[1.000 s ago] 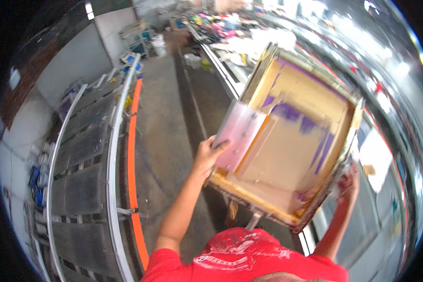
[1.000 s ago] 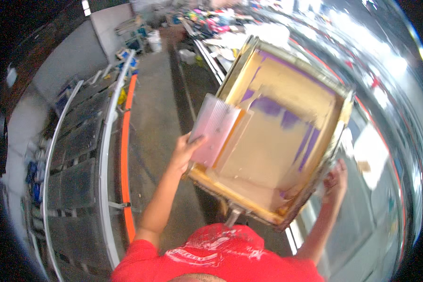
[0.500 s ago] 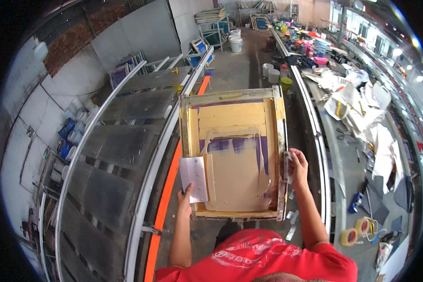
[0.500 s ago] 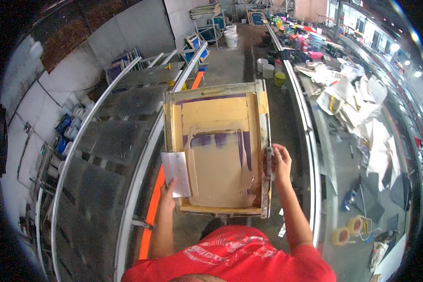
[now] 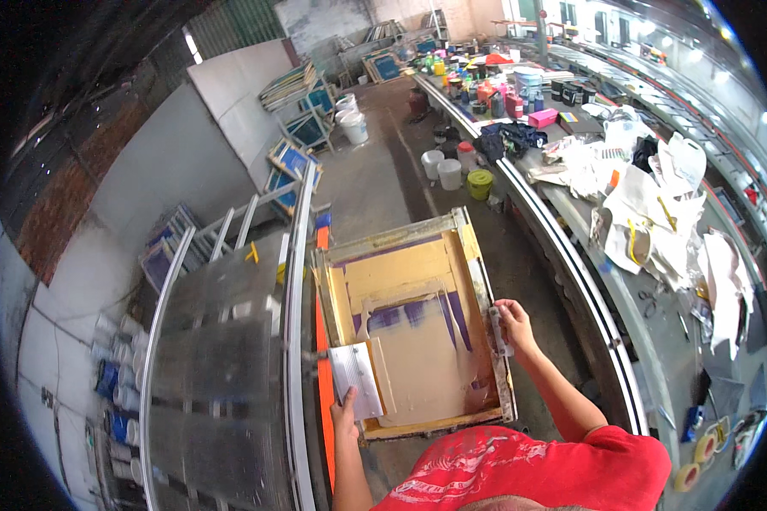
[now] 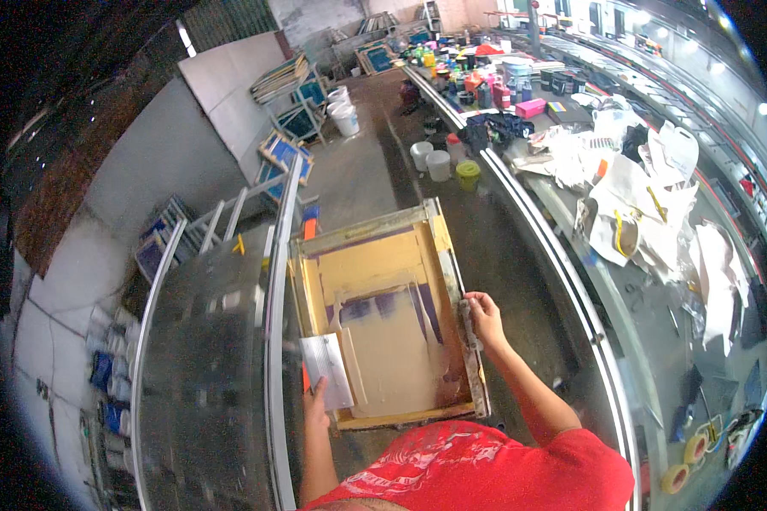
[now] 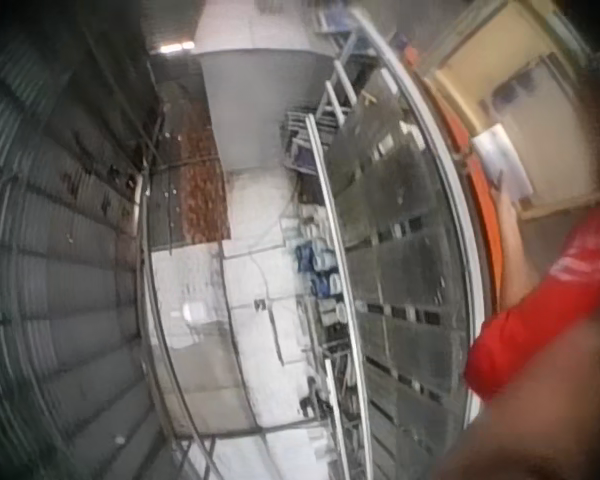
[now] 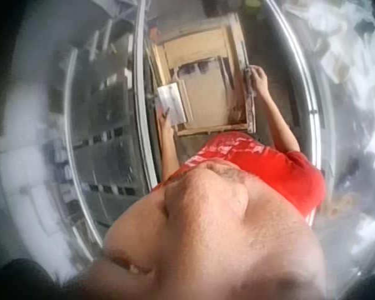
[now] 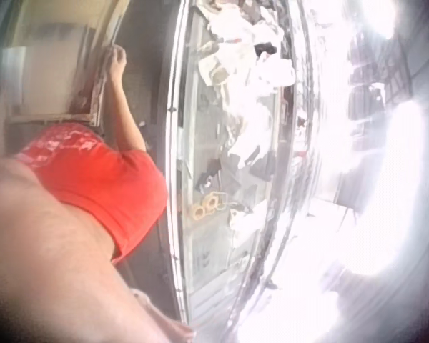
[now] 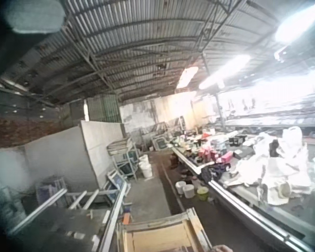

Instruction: The person repeatedly places a white rectangular object onto a screen printing frame and uses a squeegee to pull purple ink across the mesh. The person lifts the frame, moves to a workbench, and pours liquid from a bottle onto the screen before returning to the press to continue printing.

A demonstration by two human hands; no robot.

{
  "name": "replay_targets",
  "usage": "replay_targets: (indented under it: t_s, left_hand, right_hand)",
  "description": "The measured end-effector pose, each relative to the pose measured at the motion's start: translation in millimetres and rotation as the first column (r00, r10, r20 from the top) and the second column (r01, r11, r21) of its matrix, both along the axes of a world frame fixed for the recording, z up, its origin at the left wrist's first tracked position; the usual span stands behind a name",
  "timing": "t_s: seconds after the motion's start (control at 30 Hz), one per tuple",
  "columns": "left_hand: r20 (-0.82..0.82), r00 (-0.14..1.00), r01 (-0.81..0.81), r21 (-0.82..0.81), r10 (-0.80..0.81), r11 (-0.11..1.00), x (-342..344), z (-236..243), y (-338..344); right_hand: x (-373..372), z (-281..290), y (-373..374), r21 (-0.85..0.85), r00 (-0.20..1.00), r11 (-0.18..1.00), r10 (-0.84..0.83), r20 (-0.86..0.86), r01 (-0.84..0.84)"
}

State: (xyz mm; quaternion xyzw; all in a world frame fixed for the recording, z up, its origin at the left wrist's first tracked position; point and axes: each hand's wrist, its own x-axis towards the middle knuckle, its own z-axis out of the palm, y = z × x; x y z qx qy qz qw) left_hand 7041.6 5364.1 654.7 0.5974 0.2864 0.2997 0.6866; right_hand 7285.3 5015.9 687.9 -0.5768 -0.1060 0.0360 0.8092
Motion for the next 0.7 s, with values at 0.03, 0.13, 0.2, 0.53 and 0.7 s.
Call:
replay_targets:
  t_s: [0.03,0.13,0.2,0.53,0.7]
  left_hand:
    - [0.027,1.0,0.006,0.032,-0.006,0.999,64.2,17.5,36.2]
    - [-0.02,0.997,0.07,-0.021,-0.07,0.997,183.7,3.5,102.8]
    - [-0.061,0.997,0.042,-0.043,-0.044,0.998,231.9,-5.9,134.8]
    - [-0.157,0.987,-0.067,-0.149,0.043,0.987,452.1,-6.8,253.6]
    - [-0.035,0.999,-0.011,-0.005,0.011,1.0,613.1,-2.9,340.2]
  right_hand:
    - [59.8,11.1,33.8,0.014,1.0,1.0,-0.007,0.002,0.007]
    - [188.0,-18.2,100.8,-0.001,0.978,0.989,-0.146,0.148,0.148]
    - [227.7,-2.7,133.5,-0.058,0.996,0.995,-0.086,-0.028,0.084]
    - [493.0,41.1,280.4,-0.19,0.999,0.981,0.044,-0.016,-0.046]
    - [652.9,47.1,352.3,-0.108,0.998,0.994,-0.021,0.059,0.028]
